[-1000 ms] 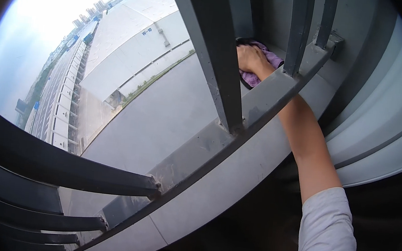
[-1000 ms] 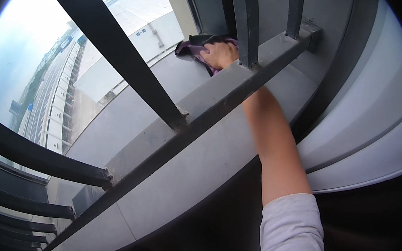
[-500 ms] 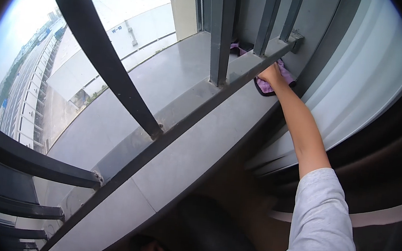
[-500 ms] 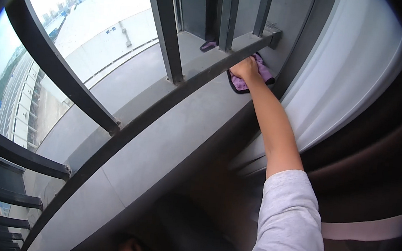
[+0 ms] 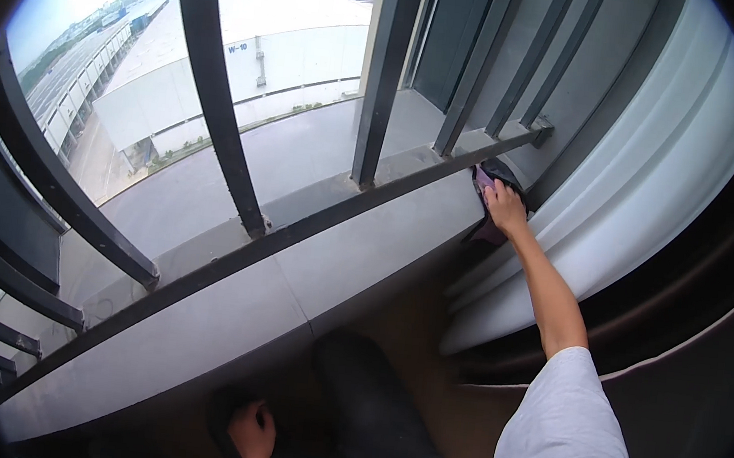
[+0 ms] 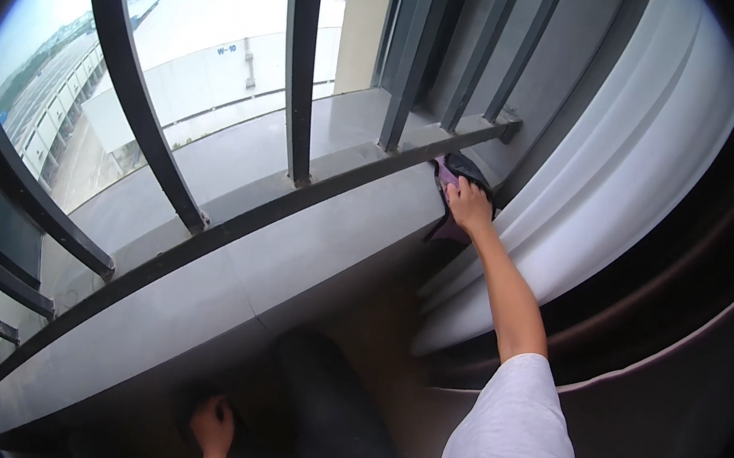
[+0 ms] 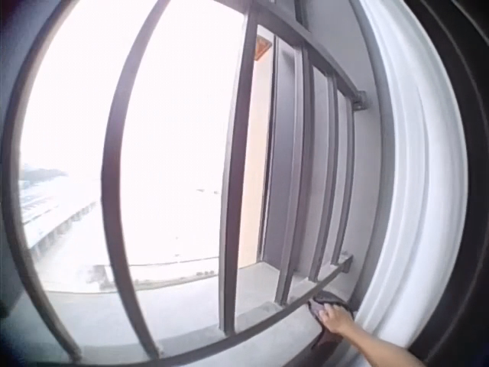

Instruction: The person wipes a sink with a cloth, rinses the cloth under a faucet, and then cleans a balcony ledge and metal railing with the cloth.

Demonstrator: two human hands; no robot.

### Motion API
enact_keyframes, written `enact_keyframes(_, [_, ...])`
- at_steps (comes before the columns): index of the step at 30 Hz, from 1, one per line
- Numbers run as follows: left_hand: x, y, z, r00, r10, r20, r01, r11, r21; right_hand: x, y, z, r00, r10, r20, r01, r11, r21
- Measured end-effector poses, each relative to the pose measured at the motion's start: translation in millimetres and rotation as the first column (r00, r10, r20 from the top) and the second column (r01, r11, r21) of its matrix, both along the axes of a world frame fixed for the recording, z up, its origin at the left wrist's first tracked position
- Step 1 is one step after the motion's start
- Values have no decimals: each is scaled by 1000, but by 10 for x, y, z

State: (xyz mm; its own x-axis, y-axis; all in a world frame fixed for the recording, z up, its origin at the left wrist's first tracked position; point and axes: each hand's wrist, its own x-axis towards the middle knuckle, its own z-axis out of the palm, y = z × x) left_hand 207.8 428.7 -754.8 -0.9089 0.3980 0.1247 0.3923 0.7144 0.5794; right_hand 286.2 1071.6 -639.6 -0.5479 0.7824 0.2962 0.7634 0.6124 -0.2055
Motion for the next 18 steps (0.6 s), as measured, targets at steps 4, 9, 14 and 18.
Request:
enact_keyframes(4, [-63,87,162,999,-12,51,12,1000,-6,-24,-114,9,997,52,-49,-50,998,34])
enact_keyframes(9, [-85,41,192,992,-120,-49,122,992,37,-143,-344,17,986,150,-71,-143,985,92])
enact_keyframes(14, [-48,39,141,998,-68,-7,68,996,54,-166,-597,-45,951,303,-58,-281,928,243])
enact_keyframes(18, [-51,64,135,996,-83,-9,83,996,32,-183,-824,28,884,441,-159,-404,888,219])
